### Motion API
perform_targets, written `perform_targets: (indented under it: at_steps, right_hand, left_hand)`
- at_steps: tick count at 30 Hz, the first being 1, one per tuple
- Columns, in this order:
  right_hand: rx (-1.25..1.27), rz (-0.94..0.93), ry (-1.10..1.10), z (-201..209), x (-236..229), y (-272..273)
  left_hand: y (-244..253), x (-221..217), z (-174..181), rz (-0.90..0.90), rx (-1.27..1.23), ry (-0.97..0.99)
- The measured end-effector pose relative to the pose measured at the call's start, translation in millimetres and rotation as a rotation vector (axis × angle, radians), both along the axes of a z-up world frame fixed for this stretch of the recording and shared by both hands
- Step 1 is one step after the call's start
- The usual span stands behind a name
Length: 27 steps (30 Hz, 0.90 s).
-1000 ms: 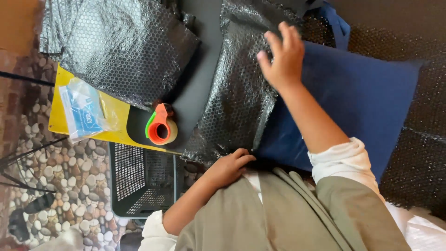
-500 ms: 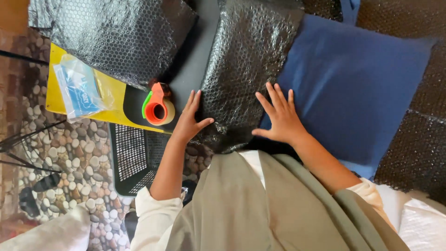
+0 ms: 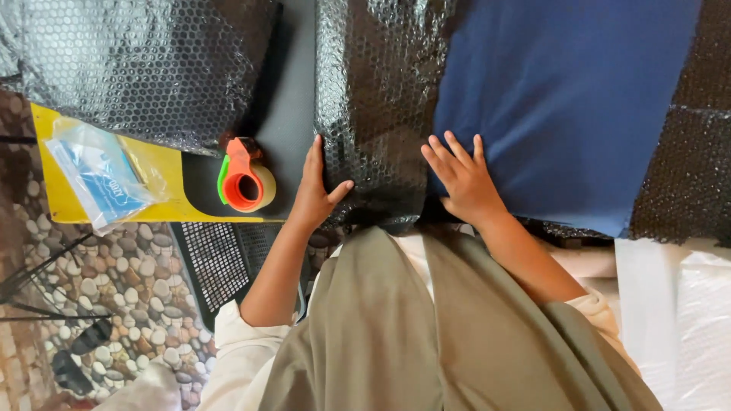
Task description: Wrapping a blue pillow in black bubble wrap and securing it with tape for shipping.
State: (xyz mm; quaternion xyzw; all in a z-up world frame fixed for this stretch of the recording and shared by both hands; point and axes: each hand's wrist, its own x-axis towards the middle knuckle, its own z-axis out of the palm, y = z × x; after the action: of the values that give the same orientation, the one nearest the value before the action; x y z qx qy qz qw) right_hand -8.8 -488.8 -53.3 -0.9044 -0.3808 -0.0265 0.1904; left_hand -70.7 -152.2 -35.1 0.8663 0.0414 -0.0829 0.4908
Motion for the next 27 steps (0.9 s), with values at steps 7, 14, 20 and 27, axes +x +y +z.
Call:
perform_targets:
  at_steps: [7,14,20,27]
  right_hand:
    - [-0.005,-0.057,-0.008,14,-3,11]
    - [0.205,-0.163,-0.127,-8,-14,13]
    - [0.162,-0.279,-0.099,1,-20,5]
    - [0.022,-0.548,-0.056,33,-8,-97]
  left_hand:
    - [-15,-1,-8,0.019,0.077,0.063]
    - [-21,11,9,-0.157,0.64,-0.086]
    - [-57,59,26,-0.495,0.744,-0.379]
    - [-112,70,27,-0.596,0.781,-0.288]
